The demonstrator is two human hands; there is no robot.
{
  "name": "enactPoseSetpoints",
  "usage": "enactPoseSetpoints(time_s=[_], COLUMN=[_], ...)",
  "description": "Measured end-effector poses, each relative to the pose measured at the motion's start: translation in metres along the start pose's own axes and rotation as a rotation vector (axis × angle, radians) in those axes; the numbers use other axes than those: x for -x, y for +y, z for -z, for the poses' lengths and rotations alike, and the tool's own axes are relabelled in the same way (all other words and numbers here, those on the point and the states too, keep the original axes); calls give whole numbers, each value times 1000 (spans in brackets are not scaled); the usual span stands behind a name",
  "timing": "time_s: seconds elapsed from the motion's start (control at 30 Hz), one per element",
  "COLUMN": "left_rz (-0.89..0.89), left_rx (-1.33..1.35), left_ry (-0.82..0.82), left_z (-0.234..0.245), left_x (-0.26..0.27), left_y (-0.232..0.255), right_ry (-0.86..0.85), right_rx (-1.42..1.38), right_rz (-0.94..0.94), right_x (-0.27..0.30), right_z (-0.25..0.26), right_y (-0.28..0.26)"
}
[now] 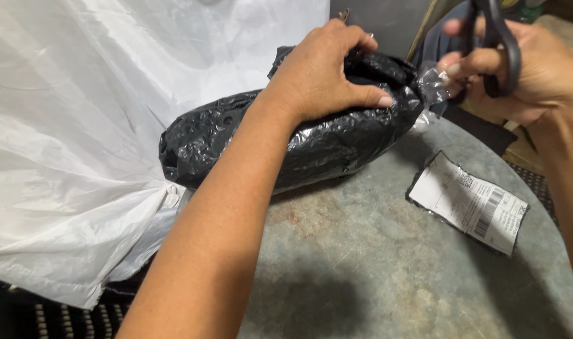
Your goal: The person uses scissors to cut open a black plastic parcel on a table. They repeatedly snip along the sealed edges and then tear the plastic to widen the opening. The parcel remains on the table throughout the clip.
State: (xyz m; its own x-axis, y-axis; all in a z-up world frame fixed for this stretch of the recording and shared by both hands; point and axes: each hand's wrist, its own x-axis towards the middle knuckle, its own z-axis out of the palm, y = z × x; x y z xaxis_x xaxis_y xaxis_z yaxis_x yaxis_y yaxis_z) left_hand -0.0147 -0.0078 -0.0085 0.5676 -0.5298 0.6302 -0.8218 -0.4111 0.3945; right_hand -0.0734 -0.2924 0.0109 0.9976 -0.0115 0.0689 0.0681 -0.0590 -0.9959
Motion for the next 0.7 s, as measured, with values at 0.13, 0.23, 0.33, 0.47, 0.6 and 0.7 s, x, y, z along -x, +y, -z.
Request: enactPoseSetpoints(time_s=[0.13, 0.23, 0.33, 0.47, 0.6, 0.7], left_rz=[-65, 17, 39, -25, 21, 76], left_rx=[-2, 57, 66, 57, 45, 53], left_ry=[45, 6, -5, 42, 26, -3], left_z=[2, 3, 4, 5, 5, 1], left_x=[0, 1, 0, 0, 0, -2], left_y=[1, 1, 3, 3, 0, 0], right_ry=[349, 350, 343, 400, 383, 381], right_rx=[273, 367, 669, 989, 1072, 1202], right_rz=[-75, -88, -87, -30, 10, 116], right_x=[-21, -44, -65, -67, -64, -58], right_z=[31, 47, 52, 39, 36, 36], right_y=[39, 79, 115, 160, 164, 157])
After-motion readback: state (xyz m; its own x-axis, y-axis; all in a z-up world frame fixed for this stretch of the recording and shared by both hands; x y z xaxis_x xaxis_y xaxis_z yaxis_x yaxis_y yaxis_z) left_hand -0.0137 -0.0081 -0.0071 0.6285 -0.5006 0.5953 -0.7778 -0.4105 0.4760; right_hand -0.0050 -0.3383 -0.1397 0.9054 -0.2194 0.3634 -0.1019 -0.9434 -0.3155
